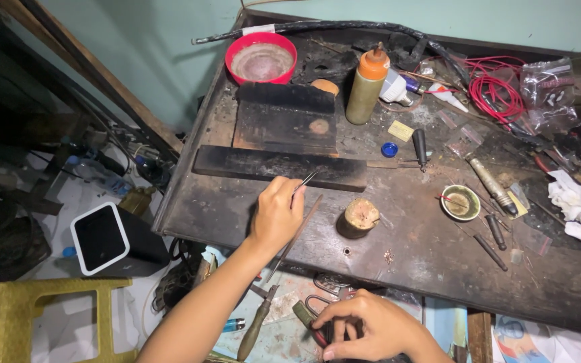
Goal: The person heats a small metal jewelry component with a blowtorch and then uses a hand file to shape it while holding it against a wooden bench pin.
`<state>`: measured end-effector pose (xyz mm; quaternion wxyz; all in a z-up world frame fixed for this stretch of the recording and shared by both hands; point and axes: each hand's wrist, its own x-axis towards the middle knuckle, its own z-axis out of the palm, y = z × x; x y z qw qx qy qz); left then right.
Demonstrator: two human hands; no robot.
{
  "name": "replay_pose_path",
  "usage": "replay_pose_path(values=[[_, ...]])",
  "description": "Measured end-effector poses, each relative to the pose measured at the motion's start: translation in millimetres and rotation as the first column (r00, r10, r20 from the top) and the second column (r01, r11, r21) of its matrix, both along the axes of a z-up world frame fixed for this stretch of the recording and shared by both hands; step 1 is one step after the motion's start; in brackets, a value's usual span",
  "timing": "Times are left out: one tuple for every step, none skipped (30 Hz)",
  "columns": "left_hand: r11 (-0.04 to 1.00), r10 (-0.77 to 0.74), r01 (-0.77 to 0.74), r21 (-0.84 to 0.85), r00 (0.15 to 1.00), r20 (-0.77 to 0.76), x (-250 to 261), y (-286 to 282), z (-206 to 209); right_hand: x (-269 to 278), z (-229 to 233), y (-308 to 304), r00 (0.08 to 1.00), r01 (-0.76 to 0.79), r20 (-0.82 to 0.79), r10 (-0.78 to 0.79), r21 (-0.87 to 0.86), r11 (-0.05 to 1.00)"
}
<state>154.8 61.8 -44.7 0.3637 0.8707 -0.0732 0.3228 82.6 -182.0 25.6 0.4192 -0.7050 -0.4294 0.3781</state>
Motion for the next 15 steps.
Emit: replay_pose_path(values=[[1.0,0.001,-0.001,0.0,1.0,0.0,0,0,1,0,0,0,1.0,-0.001,0.0,0.001,0.0,1.0],[1.0,-0.007,0.007,-0.001,1.0,0.009,0,-1,3,0,0,1,1.0,-0.001,0.004,0.001,-0.006,1.0],[1.0,-0.015,0.015,-0.001,1.0,0.019,0,-1,4,-1,0,1,1.0,0.0,0.008,0.0,-0.012,1.0],[1.0,-0.014,0.014,-0.001,1.0,0.019,0,-1,6,-1,-1,0,1.0,0.0,0.008,0.0,-0.012,1.0],[1.0,-0.02,0.02,-0.001,0.999,0.028,0,-2,9,-1,-2,0,1.0,0.0,0.006,0.0,-0.004,1.0],[1.0,-0.027,0.027,0.0,0.999,0.037,0,-2,11,-1,-4,0,1.0,0.0,0.004,0.0,0.005,1.0],[1.0,-0.027,0.027,0.0,0.999,0.041,1,-1,12,0,-1,0,1.0,0.0,0.008,0.0,0.006,1.0],[0.999,-0.04,0.04,-0.002,0.997,0.066,2,-1,13,0,2,1,1.0,0.002,-0.01,-0.002,0.001,1.0],[0.999,-0.053,0.053,-0.003,0.994,0.094,4,0,15,1,5,2,1.0,0.003,-0.026,-0.003,-0.005,1.0],[0.999,-0.052,0.053,-0.003,0.994,0.1,8,5,24,0,4,1,1.0,0.003,-0.02,-0.003,-0.004,1.0],[0.999,-0.047,0.045,0.018,0.988,0.148,15,11,34,1,3,0,0.999,-0.014,-0.042,0.014,-0.004,1.0],[0.999,-0.043,0.036,0.037,0.98,0.196,21,16,44,3,2,0,0.998,-0.031,-0.063,0.031,-0.003,1.0],[0.999,-0.042,0.035,0.037,0.978,0.203,42,28,56,3,3,1,0.998,-0.031,-0.055,0.031,-0.004,0.999],[0.996,0.007,-0.027,0.087,0.975,0.224,63,41,67,4,4,1,0.996,-0.044,-0.083,0.041,-0.031,0.999],[0.986,0.055,-0.091,0.139,0.968,0.245,83,54,79,4,3,3,0.992,-0.057,-0.113,0.051,-0.052,0.997]])
